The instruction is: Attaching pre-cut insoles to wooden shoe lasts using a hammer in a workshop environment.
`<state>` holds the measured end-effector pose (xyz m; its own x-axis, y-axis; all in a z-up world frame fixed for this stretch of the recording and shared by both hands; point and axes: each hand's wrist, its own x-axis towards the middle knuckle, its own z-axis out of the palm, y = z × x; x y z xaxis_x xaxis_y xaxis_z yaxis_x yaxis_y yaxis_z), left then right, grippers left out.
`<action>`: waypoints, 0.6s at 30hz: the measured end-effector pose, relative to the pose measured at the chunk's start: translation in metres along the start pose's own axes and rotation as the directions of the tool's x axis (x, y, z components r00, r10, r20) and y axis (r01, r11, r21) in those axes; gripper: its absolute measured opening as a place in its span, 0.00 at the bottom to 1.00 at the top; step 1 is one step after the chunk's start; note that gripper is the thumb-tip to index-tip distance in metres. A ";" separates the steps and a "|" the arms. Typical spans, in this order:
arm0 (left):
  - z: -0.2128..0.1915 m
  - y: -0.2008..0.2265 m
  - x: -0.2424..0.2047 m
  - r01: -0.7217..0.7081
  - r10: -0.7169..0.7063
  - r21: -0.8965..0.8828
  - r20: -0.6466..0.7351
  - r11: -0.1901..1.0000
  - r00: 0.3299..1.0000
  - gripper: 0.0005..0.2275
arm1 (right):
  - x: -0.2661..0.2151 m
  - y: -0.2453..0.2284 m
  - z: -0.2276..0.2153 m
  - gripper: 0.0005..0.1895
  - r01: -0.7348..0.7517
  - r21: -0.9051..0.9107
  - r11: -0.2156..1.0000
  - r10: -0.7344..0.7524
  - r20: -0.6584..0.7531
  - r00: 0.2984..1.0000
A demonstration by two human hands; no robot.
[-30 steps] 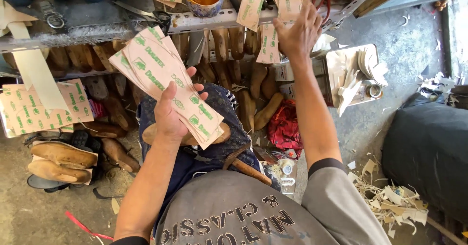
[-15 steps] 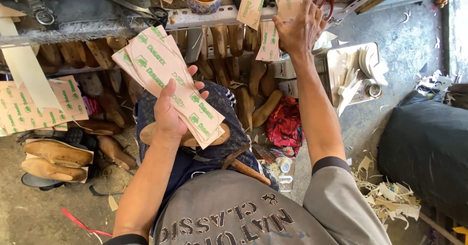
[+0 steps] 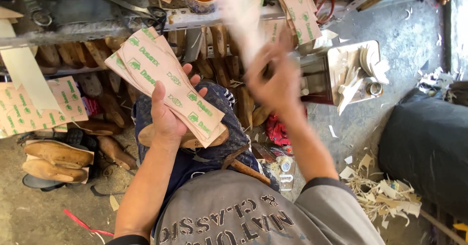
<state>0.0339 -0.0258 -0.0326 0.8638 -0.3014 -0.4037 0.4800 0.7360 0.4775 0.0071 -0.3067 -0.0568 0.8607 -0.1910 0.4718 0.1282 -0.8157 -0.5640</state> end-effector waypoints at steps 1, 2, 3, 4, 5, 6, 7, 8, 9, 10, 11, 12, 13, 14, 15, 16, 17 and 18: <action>-0.009 -0.006 0.006 0.011 -0.011 0.004 0.005 1.000 1.000 0.37 | -0.016 -0.030 0.003 0.44 -0.009 -0.007 1.000 0.008 -0.006 1.000; -0.019 -0.012 0.012 -0.026 0.026 -0.011 -0.004 1.000 1.000 0.37 | -0.031 -0.061 0.006 0.43 0.031 0.072 0.997 -0.034 0.040 0.999; -0.028 -0.018 0.018 -0.062 0.062 -0.026 -0.013 0.998 0.998 0.36 | -0.046 -0.092 0.011 0.46 0.069 0.154 0.986 -0.082 0.081 0.993; -0.023 -0.017 0.016 -0.056 0.056 -0.021 -0.010 0.998 0.998 0.36 | -0.051 -0.096 0.006 0.46 0.063 0.152 0.986 -0.075 0.077 0.994; -0.017 -0.017 0.013 -0.050 0.050 0.015 0.007 0.999 0.999 0.33 | -0.056 -0.100 0.000 0.49 0.060 0.196 0.979 -0.099 0.199 0.975; -0.012 -0.016 0.011 -0.044 0.043 0.051 0.023 0.998 0.999 0.31 | -0.062 -0.104 -0.005 0.52 0.050 0.240 0.970 -0.127 0.316 0.940; -0.011 -0.013 0.008 -0.038 0.037 0.055 0.026 0.998 0.999 0.31 | -0.047 -0.088 -0.011 0.52 0.044 0.238 0.970 -0.120 0.313 0.942; -0.010 -0.012 0.005 -0.026 0.025 0.036 0.019 0.999 0.999 0.31 | -0.032 -0.070 -0.019 0.42 -0.041 0.285 0.958 -0.031 0.242 0.970; -0.009 -0.010 0.001 -0.014 0.014 0.017 0.012 1.000 1.000 0.31 | -0.018 -0.053 -0.026 0.32 -0.120 0.336 0.934 0.064 0.174 0.983; -0.006 -0.008 -0.002 -0.010 0.010 0.016 0.018 1.000 1.000 0.31 | -0.011 -0.001 -0.014 0.32 -0.119 0.331 0.936 0.065 0.170 0.983; -0.003 -0.005 -0.006 -0.010 0.010 0.010 0.008 1.000 1.000 0.34 | -0.008 0.048 -0.007 0.35 -0.269 0.197 0.943 0.276 -0.009 0.961; 0.000 -0.001 -0.008 -0.019 0.019 0.002 -0.002 1.000 1.000 0.37 | -0.006 0.096 0.001 0.41 -0.423 0.095 0.901 0.433 -0.213 0.876; 0.005 0.001 -0.008 -0.023 0.023 0.000 0.005 1.000 1.000 0.37 | 0.002 0.125 -0.003 0.41 -0.416 0.095 0.904 0.427 -0.217 0.878; 0.008 0.004 -0.012 -0.022 0.021 -0.040 -0.022 0.999 1.000 0.40 | 0.007 0.152 -0.004 0.35 -0.558 0.392 0.732 0.656 -0.184 0.732; 0.010 0.006 -0.014 -0.022 0.018 -0.081 -0.047 0.996 0.999 0.44 | 0.012 0.179 -0.004 0.31 -0.615 0.640 0.461 0.831 -0.066 0.553; 0.012 0.007 -0.016 -0.026 0.022 -0.080 -0.055 0.996 0.998 0.44 | 0.016 0.182 -0.004 0.31 -0.619 0.639 0.456 0.831 -0.058 0.553; 0.014 0.008 -0.018 -0.029 0.025 -0.050 -0.072 0.998 0.997 0.45 | 0.019 0.184 -0.003 0.26 -0.604 0.702 0.378 0.859 -0.023 0.511; 0.018 0.008 -0.017 -0.026 0.025 -0.019 -0.081 0.999 0.996 0.45 | 0.023 0.188 -0.005 0.22 -0.577 0.760 0.299 0.884 0.007 0.467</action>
<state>0.0259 -0.0257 -0.0082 0.8602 -0.2332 -0.4535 0.4541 0.7549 0.4732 0.0481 -0.4673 -0.1486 0.5185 -0.8069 -0.2829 -0.0841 0.2812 -0.9560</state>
